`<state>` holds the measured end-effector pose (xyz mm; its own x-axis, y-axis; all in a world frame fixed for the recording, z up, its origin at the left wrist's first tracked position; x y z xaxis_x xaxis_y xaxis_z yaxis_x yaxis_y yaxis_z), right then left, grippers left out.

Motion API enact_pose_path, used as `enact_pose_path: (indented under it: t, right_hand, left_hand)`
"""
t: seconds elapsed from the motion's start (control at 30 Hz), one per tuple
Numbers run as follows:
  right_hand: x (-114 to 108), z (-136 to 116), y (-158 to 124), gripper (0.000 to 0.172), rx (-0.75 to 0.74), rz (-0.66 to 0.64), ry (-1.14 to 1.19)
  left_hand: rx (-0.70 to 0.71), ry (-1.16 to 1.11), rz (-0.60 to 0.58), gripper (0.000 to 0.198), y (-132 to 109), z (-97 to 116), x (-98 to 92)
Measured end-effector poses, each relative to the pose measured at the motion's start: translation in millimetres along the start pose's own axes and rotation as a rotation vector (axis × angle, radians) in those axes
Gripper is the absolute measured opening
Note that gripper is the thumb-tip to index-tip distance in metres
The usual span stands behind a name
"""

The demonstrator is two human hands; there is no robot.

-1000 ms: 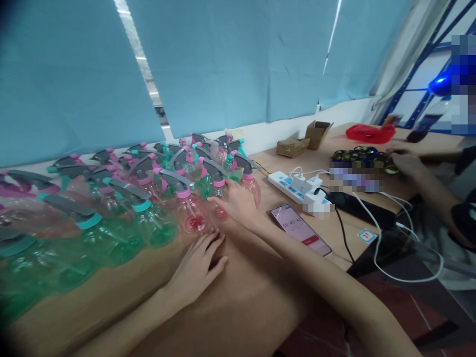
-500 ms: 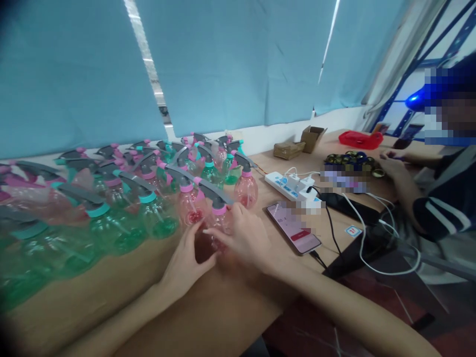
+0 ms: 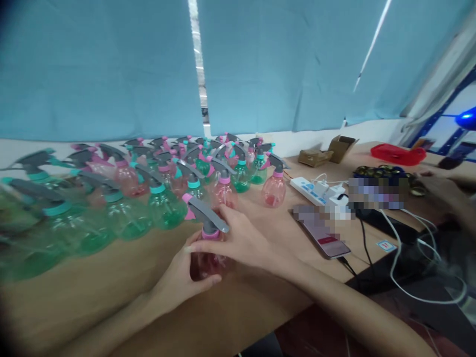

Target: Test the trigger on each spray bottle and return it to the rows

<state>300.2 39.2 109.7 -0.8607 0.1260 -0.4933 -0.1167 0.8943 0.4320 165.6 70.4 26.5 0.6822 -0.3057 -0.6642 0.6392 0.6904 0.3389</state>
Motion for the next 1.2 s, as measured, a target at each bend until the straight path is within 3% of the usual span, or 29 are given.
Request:
enact_pose_path:
  t: [0.23, 0.53, 0.77, 1.0, 1.2]
  right_hand:
    - [49, -12, 21, 0.031, -0.049, -0.032, 0.329]
    - [68, -17, 40, 0.022, -0.043, -0.12, 0.523]
    - [65, -2, 46, 0.012, -0.035, -0.077, 0.515]
    - [56, 21, 63, 0.019, -0.037, -0.017, 0.515]
    - [57, 26, 70, 0.012, -0.049, -0.034, 0.51]
  left_hand:
    - [0.026, 0.078, -0.014, 0.079, -22, -3, -20.3]
    - [-0.049, 0.144, 0.005, 0.08, -28, -15, -33.2]
    - [-0.064, 0.354, -0.014, 0.081, -35, -27, -30.3]
    - [0.02, 0.781, -0.006, 0.06, -39, -40, -15.9]
    - [0.043, 0.901, -0.034, 0.058, -39, -37, -15.7]
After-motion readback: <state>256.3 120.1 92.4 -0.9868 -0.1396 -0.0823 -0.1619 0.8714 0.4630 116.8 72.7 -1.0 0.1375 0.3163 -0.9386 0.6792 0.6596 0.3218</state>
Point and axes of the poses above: each hand's wrist, its own y-axis towards the middle knuckle, its own x-axis out of the palm, z = x × y, the point moved 6 cm from there along y, towards the middle knuckle, and after that the axes turned 6 degrees about y, right-handed, at the moved point
